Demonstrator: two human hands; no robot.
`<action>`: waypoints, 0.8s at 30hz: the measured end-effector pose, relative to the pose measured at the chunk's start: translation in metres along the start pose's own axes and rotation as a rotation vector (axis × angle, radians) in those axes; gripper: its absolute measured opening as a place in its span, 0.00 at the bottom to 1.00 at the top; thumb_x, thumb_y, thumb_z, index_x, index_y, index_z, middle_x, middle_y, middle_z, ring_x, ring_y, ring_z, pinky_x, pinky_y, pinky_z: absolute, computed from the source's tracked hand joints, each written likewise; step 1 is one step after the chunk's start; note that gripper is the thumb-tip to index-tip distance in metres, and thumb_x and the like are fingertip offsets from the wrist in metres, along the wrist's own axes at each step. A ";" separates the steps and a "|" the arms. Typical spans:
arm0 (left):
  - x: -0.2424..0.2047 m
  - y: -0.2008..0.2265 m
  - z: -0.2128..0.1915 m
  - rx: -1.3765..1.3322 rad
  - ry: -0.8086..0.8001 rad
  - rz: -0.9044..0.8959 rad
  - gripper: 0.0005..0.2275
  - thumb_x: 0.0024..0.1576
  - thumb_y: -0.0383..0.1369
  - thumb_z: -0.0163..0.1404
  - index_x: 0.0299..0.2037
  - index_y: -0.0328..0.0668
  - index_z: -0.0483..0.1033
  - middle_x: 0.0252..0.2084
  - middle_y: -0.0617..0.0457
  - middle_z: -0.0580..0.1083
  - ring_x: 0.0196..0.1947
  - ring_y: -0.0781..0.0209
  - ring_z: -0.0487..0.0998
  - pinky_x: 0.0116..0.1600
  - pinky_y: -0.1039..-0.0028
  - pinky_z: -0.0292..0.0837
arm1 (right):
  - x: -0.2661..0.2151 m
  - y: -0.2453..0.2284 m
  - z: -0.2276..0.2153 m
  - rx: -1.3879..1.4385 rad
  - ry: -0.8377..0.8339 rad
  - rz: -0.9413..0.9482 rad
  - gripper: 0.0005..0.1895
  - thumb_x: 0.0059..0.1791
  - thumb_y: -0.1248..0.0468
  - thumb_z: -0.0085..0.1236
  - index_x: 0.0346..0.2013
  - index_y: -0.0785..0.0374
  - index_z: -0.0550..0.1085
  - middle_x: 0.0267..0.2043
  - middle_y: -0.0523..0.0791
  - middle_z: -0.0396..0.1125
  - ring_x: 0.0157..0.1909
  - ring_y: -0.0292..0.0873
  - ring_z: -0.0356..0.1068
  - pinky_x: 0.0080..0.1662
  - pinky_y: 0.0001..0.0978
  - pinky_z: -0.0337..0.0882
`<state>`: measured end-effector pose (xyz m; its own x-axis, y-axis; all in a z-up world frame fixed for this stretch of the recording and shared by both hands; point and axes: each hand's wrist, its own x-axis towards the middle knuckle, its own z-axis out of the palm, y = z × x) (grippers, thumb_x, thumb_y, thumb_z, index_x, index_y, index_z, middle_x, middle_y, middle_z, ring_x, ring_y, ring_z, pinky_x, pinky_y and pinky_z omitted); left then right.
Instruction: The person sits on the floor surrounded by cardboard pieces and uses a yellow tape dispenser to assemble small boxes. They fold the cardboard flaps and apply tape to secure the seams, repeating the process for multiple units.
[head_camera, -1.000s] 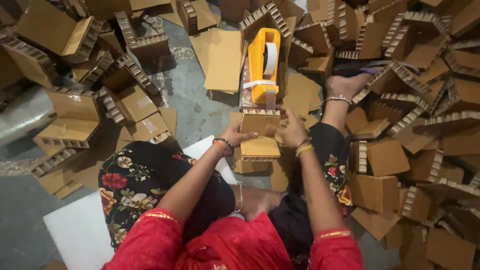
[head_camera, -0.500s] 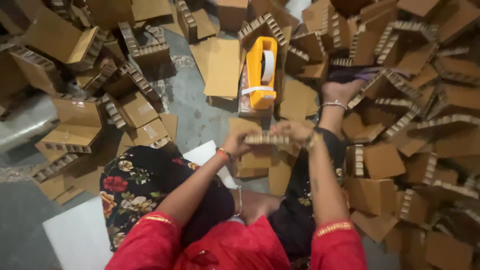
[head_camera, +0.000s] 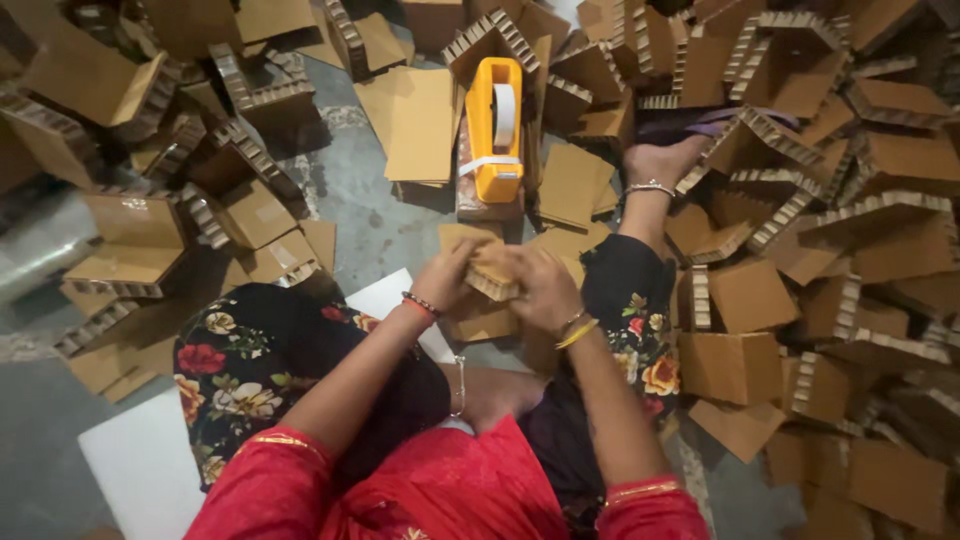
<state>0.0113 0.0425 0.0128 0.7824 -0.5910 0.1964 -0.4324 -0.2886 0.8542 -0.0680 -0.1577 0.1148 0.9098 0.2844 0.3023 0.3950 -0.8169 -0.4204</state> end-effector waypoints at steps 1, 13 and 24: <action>0.004 -0.002 -0.003 -0.048 0.070 0.016 0.29 0.48 0.29 0.62 0.61 0.44 0.66 0.54 0.41 0.74 0.51 0.38 0.77 0.50 0.61 0.76 | 0.002 -0.004 0.000 0.060 0.081 0.061 0.27 0.37 0.66 0.67 0.52 0.58 0.79 0.50 0.49 0.76 0.48 0.53 0.75 0.50 0.38 0.74; 0.008 0.012 -0.008 0.044 0.277 -0.127 0.16 0.52 0.24 0.57 0.51 0.43 0.75 0.46 0.43 0.72 0.45 0.43 0.76 0.48 0.60 0.74 | -0.033 0.099 0.094 0.626 0.470 0.614 0.27 0.47 0.59 0.67 0.56 0.64 0.67 0.52 0.47 0.72 0.52 0.41 0.72 0.49 0.32 0.74; 0.021 -0.025 -0.005 0.080 0.144 0.024 0.19 0.49 0.25 0.58 0.52 0.52 0.78 0.48 0.48 0.78 0.47 0.44 0.78 0.49 0.59 0.75 | 0.109 0.153 0.061 0.423 0.161 0.743 0.18 0.53 0.48 0.59 0.41 0.61 0.82 0.24 0.37 0.68 0.25 0.32 0.64 0.28 0.25 0.63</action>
<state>0.0412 0.0411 -0.0021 0.8250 -0.4859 0.2885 -0.4818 -0.3379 0.8085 0.0998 -0.2212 0.0311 0.9344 -0.3489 -0.0723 -0.2504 -0.4987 -0.8298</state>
